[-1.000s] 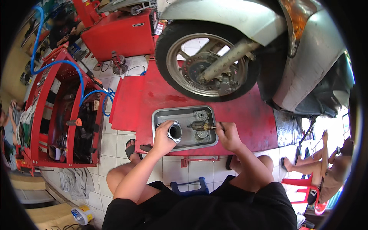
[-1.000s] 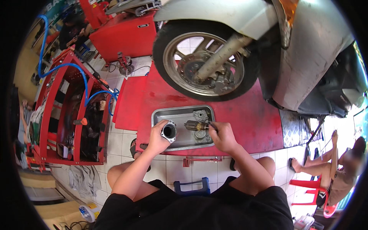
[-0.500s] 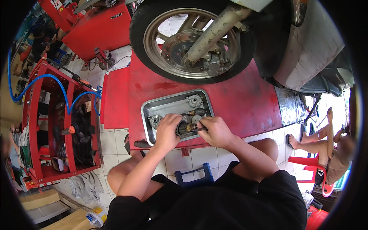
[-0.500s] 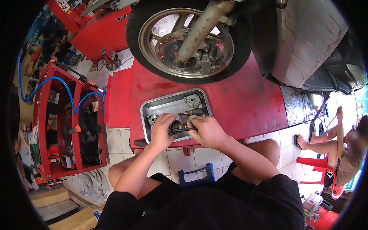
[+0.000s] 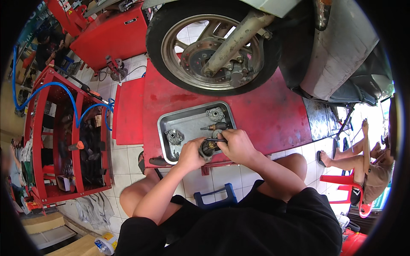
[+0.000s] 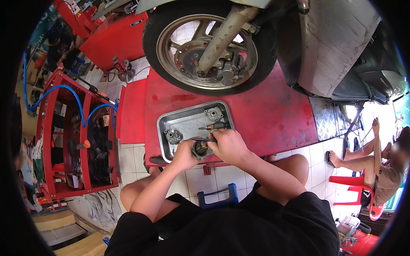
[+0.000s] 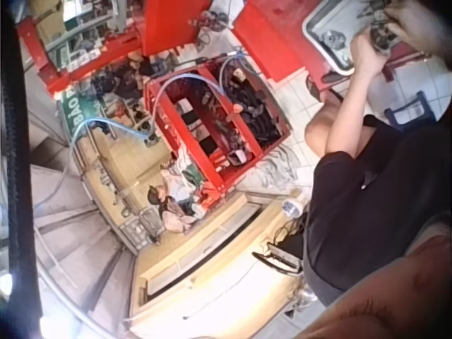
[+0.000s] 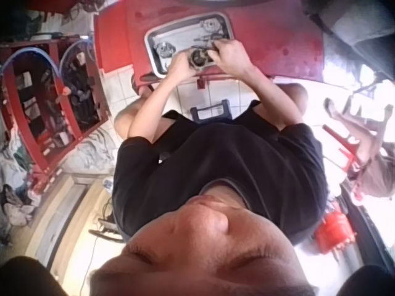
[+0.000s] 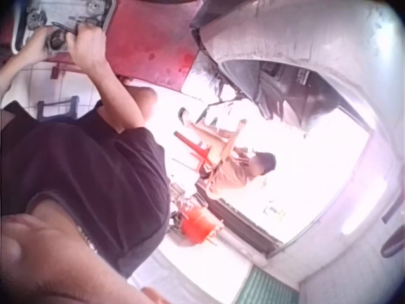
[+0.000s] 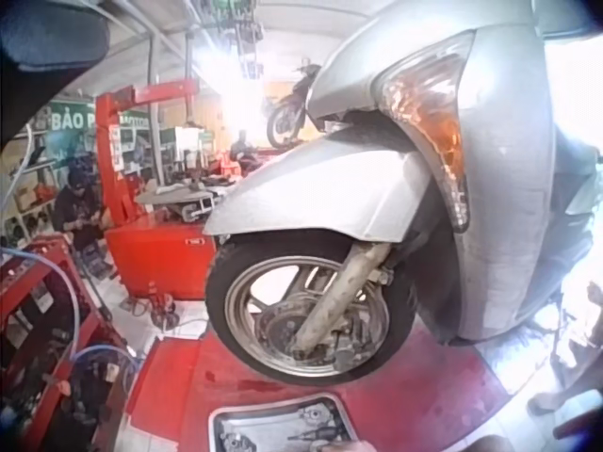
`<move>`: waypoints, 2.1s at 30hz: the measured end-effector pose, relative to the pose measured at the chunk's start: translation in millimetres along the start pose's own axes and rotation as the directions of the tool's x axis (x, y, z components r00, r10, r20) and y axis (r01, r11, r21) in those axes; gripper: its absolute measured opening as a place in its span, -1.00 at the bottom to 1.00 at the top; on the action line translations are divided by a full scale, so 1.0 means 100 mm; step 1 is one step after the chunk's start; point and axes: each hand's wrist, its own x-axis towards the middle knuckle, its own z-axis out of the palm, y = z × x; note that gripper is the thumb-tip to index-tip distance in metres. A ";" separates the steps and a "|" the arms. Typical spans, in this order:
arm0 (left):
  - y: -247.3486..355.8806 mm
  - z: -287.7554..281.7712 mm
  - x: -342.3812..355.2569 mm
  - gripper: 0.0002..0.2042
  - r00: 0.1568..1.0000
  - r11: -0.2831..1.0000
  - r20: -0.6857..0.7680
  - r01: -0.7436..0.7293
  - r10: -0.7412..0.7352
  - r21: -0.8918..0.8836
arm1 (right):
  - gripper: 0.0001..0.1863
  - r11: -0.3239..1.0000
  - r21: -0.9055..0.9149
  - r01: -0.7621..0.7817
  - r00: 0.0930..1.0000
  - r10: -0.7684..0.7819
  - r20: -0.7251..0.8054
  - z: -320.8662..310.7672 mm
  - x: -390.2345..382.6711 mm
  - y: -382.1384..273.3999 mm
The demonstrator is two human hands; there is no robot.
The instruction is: The person sits on a low stool in a workshop and works on a scooter part, likely a brake caliper, using a screwdriver to manipulate internal components. They repeatedly pick up the part, use the tool to adjust or clean it, and place it back into a metal tray.
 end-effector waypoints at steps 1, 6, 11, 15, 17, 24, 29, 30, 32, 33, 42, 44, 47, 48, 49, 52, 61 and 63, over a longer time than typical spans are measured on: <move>0.01 0.01 0.02 -0.58 0.999 0.998 -0.026 -0.022 0.020 -0.060 | -0.78 1.000 -0.015 0.018 1.000 -0.018 -0.005 0.02 -0.01 0.02; -0.05 0.03 0.04 -0.53 0.989 0.988 -0.081 -0.130 0.124 -0.079 | -0.77 0.977 -0.102 0.186 0.979 -0.176 0.099 0.01 -0.01 -0.03; -0.11 -0.01 0.02 -0.56 0.963 0.972 -0.127 -0.231 0.236 0.049 | -0.81 0.950 -0.155 0.271 0.956 -0.247 0.157 0.03 -0.05 -0.08; -0.18 -0.03 0.04 -0.53 0.928 0.939 -0.163 -0.316 0.336 0.140 | -0.81 0.944 -0.117 0.308 0.939 -0.282 0.199 0.10 -0.08 -0.02; -0.21 -0.02 0.07 -0.52 0.910 0.922 -0.171 -0.355 0.379 0.153 | -0.80 0.943 -0.106 0.314 0.935 -0.289 0.204 0.12 -0.07 0.00; -0.14 0.00 0.01 -0.62 0.927 0.933 -0.193 -0.274 0.321 0.234 | -0.82 0.972 -0.159 0.174 0.978 -0.152 0.146 0.30 -0.15 -0.01; -0.18 0.05 -0.07 -0.61 0.930 0.925 -0.186 -0.261 0.318 0.276 | -0.82 0.965 -0.178 0.195 0.979 -0.183 0.085 0.39 -0.22 -0.01; -0.17 0.05 -0.07 -0.60 0.929 0.925 -0.182 -0.269 0.323 0.267 | -0.83 0.961 -0.187 0.203 0.978 -0.188 0.095 0.38 -0.23 -0.02; -0.23 0.07 -0.09 -0.58 0.931 0.925 -0.162 -0.279 0.326 0.257 | -0.85 0.953 -0.205 0.222 0.972 -0.200 0.120 0.38 -0.24 -0.04; -0.15 0.04 -0.10 -0.58 0.930 0.928 -0.156 -0.292 0.331 0.230 | -0.84 0.950 -0.211 0.230 0.970 -0.206 0.127 0.40 -0.27 -0.04; -0.17 -0.20 -0.08 -0.55 0.960 0.905 -0.058 -0.236 0.274 0.353 | -0.81 0.963 -0.134 0.235 0.971 -0.226 0.080 0.42 -0.14 -0.11; -0.20 -0.32 -0.05 -0.51 0.958 0.902 -0.080 -0.227 0.274 0.366 | -0.78 0.974 -0.106 0.202 0.975 -0.189 0.117 0.30 -0.03 -0.21; -0.25 -0.50 0.02 -0.56 0.918 0.955 -0.291 -0.218 0.271 0.201 | -0.70 0.978 -0.006 0.208 0.977 -0.208 -0.041 0.13 0.08 -0.23; -0.31 -0.59 0.06 -0.56 0.913 0.973 -0.339 -0.199 0.226 0.113 | -0.58 0.988 0.071 0.136 0.991 -0.135 -0.016 0.05 0.10 -0.22; -0.40 -0.65 0.10 -0.55 0.907 0.983 -0.382 -0.183 0.179 0.024 | -0.64 0.986 0.042 0.164 0.983 -0.160 -0.090 0.00 0.14 -0.20; -0.46 -0.82 0.17 -0.54 0.836 0.916 -0.549 -0.220 0.000 -0.336 | -0.70 0.994 -0.058 0.097 0.992 -0.101 -0.079 -0.13 0.19 0.07; -0.63 -1.26 0.02 -0.74 0.593 0.654 -0.704 -0.359 -0.391 -0.666 | -0.76 0.966 -0.259 -0.007 1.000 0.013 0.018 -0.11 0.19 0.25; -0.63 -1.32 -0.08 -0.76 0.566 0.607 -0.719 -0.422 -0.404 -0.674 | -0.76 0.971 -0.230 0.069 0.997 -0.056 0.061 -0.05 0.15 0.26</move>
